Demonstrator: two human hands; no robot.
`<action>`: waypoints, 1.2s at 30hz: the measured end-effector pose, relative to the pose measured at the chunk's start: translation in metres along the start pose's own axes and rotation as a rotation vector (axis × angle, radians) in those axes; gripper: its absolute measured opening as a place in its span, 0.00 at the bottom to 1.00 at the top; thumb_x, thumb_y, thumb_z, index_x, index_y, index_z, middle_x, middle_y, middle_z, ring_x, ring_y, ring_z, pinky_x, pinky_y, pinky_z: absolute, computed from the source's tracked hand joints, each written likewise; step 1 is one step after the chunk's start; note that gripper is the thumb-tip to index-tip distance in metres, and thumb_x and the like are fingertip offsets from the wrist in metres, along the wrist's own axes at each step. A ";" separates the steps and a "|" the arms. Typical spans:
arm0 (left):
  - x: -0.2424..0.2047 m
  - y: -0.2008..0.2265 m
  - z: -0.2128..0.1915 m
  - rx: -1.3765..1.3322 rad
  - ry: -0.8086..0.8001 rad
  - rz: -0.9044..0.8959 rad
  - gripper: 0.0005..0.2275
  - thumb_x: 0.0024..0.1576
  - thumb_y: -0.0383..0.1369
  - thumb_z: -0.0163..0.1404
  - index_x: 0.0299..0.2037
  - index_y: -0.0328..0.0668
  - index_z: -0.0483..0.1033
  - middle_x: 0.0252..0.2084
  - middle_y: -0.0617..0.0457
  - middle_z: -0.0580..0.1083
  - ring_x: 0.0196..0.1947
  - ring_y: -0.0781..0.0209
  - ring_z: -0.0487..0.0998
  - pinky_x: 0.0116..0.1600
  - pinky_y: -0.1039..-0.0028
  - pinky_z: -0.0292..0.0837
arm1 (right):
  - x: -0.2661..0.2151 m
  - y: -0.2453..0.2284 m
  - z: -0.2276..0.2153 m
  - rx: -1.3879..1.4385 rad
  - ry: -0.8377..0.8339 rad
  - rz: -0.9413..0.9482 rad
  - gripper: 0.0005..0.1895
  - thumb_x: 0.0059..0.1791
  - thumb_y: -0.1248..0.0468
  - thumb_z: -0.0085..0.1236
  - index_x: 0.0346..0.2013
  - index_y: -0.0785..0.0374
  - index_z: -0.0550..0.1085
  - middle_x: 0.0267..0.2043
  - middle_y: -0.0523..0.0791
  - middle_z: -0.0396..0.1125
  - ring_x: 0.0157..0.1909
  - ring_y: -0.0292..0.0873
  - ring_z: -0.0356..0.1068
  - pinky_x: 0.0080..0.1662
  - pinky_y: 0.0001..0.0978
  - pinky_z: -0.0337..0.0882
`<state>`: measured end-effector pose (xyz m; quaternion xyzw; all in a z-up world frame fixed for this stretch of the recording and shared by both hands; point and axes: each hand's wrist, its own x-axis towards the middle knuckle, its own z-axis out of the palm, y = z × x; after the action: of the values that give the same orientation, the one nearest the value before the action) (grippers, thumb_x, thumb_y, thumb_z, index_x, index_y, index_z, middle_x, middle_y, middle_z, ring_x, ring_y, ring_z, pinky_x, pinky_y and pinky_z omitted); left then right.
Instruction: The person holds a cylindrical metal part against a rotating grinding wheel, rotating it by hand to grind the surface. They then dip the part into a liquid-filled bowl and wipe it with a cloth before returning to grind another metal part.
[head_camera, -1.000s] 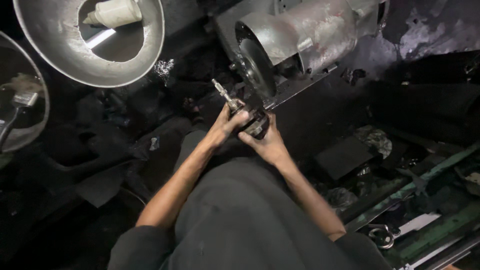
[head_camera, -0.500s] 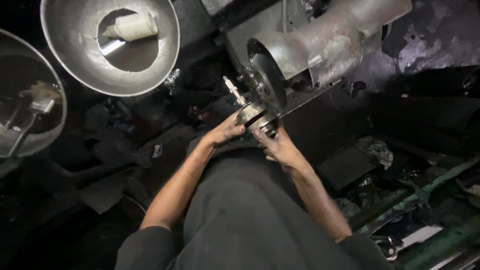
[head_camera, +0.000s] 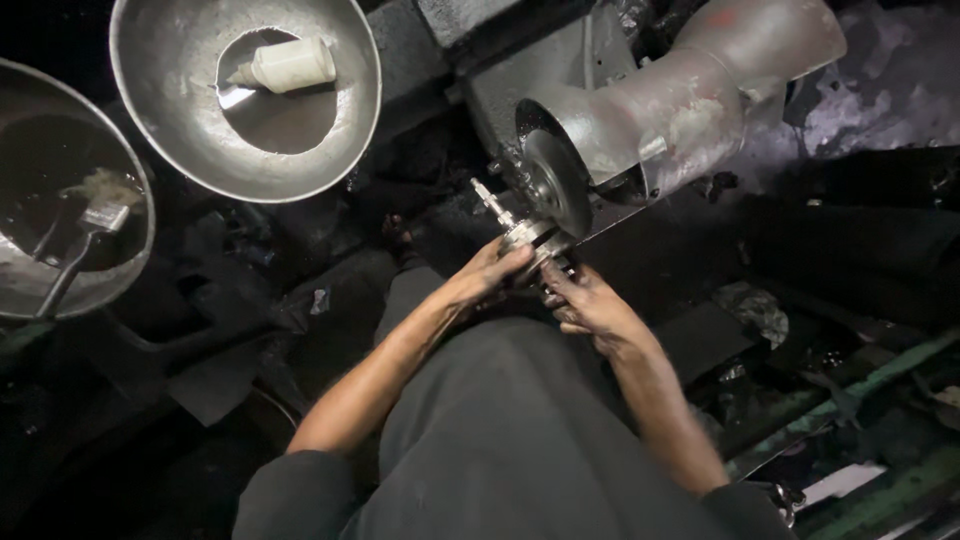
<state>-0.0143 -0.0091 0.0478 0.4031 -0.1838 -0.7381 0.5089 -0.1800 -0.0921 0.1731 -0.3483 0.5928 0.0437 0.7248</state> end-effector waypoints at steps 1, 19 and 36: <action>-0.002 0.007 0.005 0.011 0.016 -0.031 0.31 0.59 0.51 0.53 0.65 0.34 0.67 0.58 0.50 0.74 0.58 0.61 0.73 0.62 0.71 0.67 | 0.001 0.002 -0.004 0.013 0.028 0.024 0.27 0.45 0.42 0.61 0.43 0.59 0.68 0.25 0.39 0.62 0.19 0.29 0.53 0.20 0.22 0.49; 0.004 0.007 0.024 0.041 -0.002 -0.060 0.37 0.58 0.52 0.53 0.70 0.32 0.60 0.65 0.44 0.70 0.65 0.56 0.68 0.68 0.69 0.63 | 0.010 0.024 -0.034 0.111 -0.036 0.045 0.26 0.51 0.44 0.62 0.45 0.60 0.64 0.24 0.38 0.60 0.16 0.28 0.51 0.18 0.20 0.51; -0.001 -0.033 -0.020 0.101 -0.140 0.280 0.43 0.55 0.49 0.63 0.73 0.33 0.54 0.67 0.50 0.66 0.67 0.61 0.64 0.71 0.70 0.60 | 0.002 0.019 -0.020 0.220 -0.241 -0.108 0.24 0.49 0.45 0.61 0.45 0.59 0.65 0.15 0.33 0.49 0.12 0.27 0.47 0.16 0.21 0.47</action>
<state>-0.0182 0.0085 0.0140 0.3463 -0.3098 -0.6762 0.5718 -0.2054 -0.0897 0.1616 -0.2905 0.4833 -0.0189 0.8256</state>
